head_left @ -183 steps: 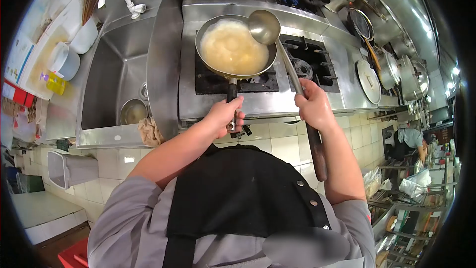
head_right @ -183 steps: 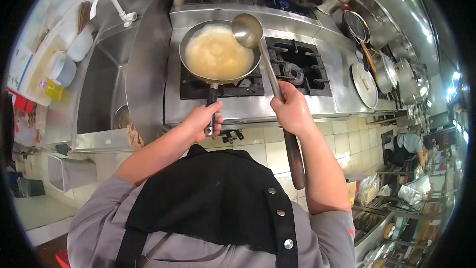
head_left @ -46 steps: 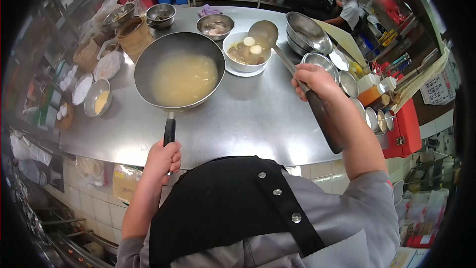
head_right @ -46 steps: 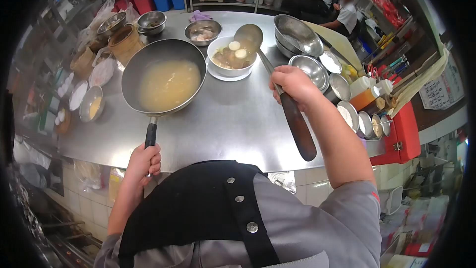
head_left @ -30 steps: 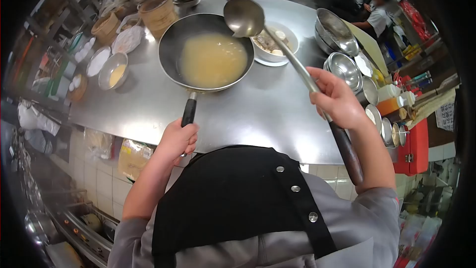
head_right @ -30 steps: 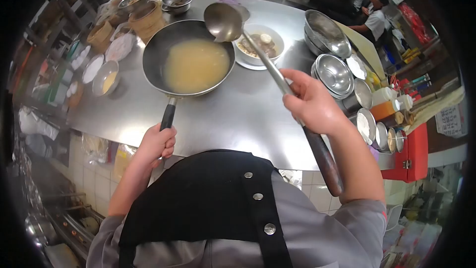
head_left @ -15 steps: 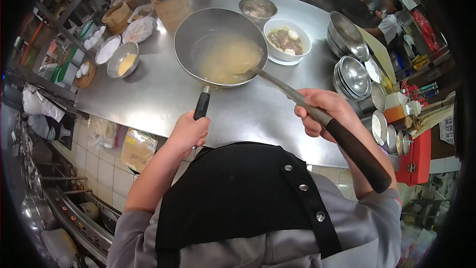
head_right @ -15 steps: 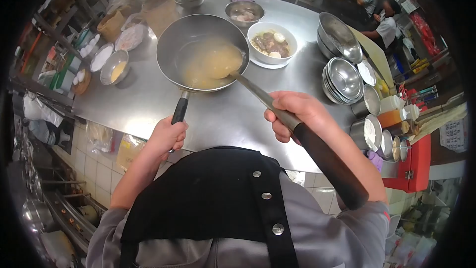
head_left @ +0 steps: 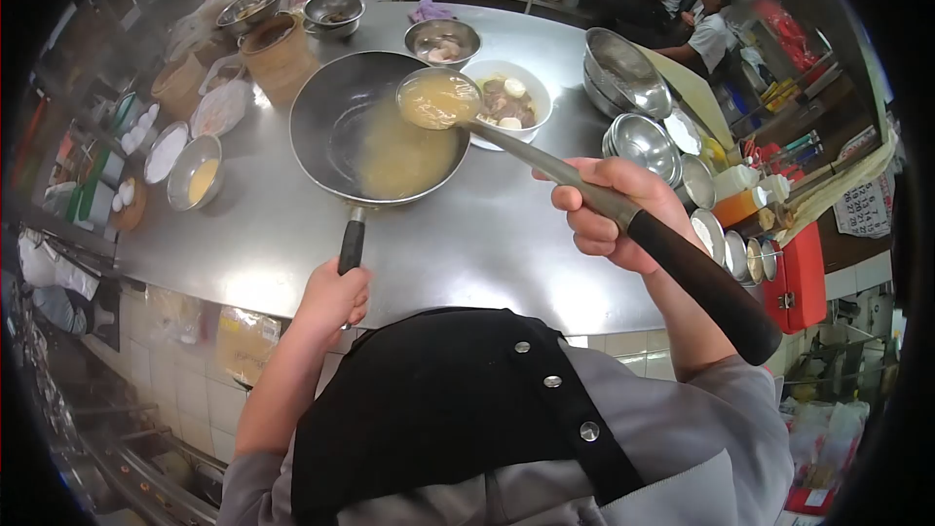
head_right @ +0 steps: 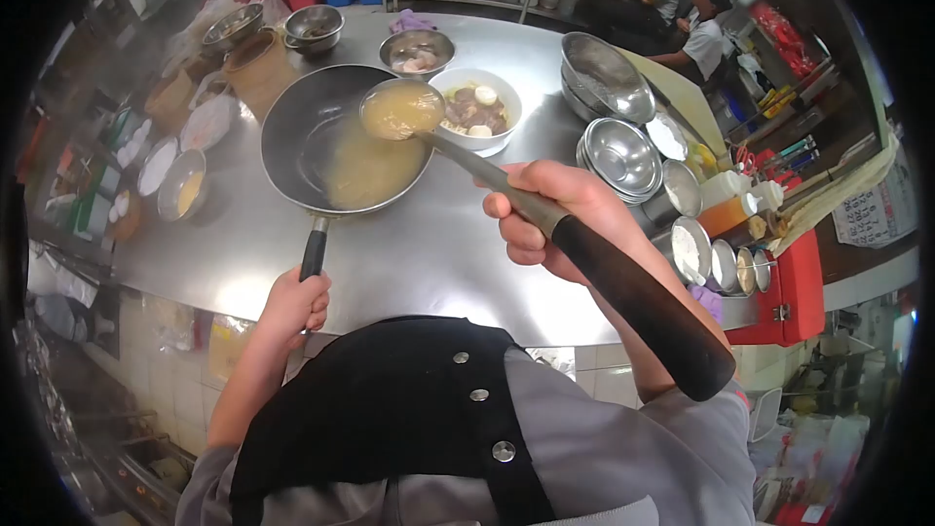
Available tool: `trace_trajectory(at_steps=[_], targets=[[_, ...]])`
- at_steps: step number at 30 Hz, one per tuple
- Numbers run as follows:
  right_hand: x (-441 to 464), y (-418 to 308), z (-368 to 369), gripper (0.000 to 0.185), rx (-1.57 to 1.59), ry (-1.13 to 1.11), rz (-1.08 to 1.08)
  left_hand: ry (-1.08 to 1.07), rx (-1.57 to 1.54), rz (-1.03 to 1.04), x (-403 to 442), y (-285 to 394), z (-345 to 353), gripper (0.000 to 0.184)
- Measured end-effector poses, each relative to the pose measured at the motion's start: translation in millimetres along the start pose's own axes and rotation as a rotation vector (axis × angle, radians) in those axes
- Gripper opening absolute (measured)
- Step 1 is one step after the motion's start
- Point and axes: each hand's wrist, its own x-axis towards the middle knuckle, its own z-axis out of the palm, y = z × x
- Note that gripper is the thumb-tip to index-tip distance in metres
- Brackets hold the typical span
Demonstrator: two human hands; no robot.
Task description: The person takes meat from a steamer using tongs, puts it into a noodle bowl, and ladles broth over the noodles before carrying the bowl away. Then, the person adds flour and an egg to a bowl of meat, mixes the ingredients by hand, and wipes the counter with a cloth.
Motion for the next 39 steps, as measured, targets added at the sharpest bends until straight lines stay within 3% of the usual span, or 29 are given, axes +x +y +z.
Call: trace_trajectory(at_steps=[5,10,18,20,25,28,32,35,36,39], targets=[[-1.8,-16.8,-22.7,0.054,-0.002,0.027,-0.077,0.003,0.023,-0.003,0.3,3.1,1.5,0.010],[6.0,-36.2,-29.4,0.026,-0.171,0.332,-0.095,-0.011,0.017,-0.004,-5.8,10.0,3.2,0.010],[12.9,-49.0,-58.6,0.019,-0.510,0.507,-0.081,0.031,0.027,0.003,-15.2,19.9,5.0,0.011],[13.2,-46.9,-62.3,0.024,-0.539,0.547,-0.126,0.028,0.007,0.003,-14.5,21.4,4.2,0.011],[14.6,-37.8,-74.0,0.062,-0.594,0.615,-0.156,0.032,-0.002,0.010,-15.3,21.9,4.4,0.010],[14.2,-33.3,-83.0,0.064,-0.763,0.599,-0.106,0.029,0.000,0.014,-15.3,21.8,4.3,0.011],[8.9,-21.4,-70.5,0.061,-1.436,0.711,-0.118,0.028,0.028,0.019,-15.4,21.0,3.6,0.011],[0.1,-12.4,-60.3,0.061,-1.467,0.639,-0.245,0.035,0.081,0.017,-14.4,21.6,4.1,0.011],[-1.3,-13.0,-54.2,0.061,-1.291,0.564,-0.242,0.041,0.102,0.011,-14.8,21.0,3.2,0.011],[4.5,-9.3,-35.4,0.060,-1.162,0.357,-0.179,0.036,0.086,0.023,-13.8,19.3,2.1,0.011]])
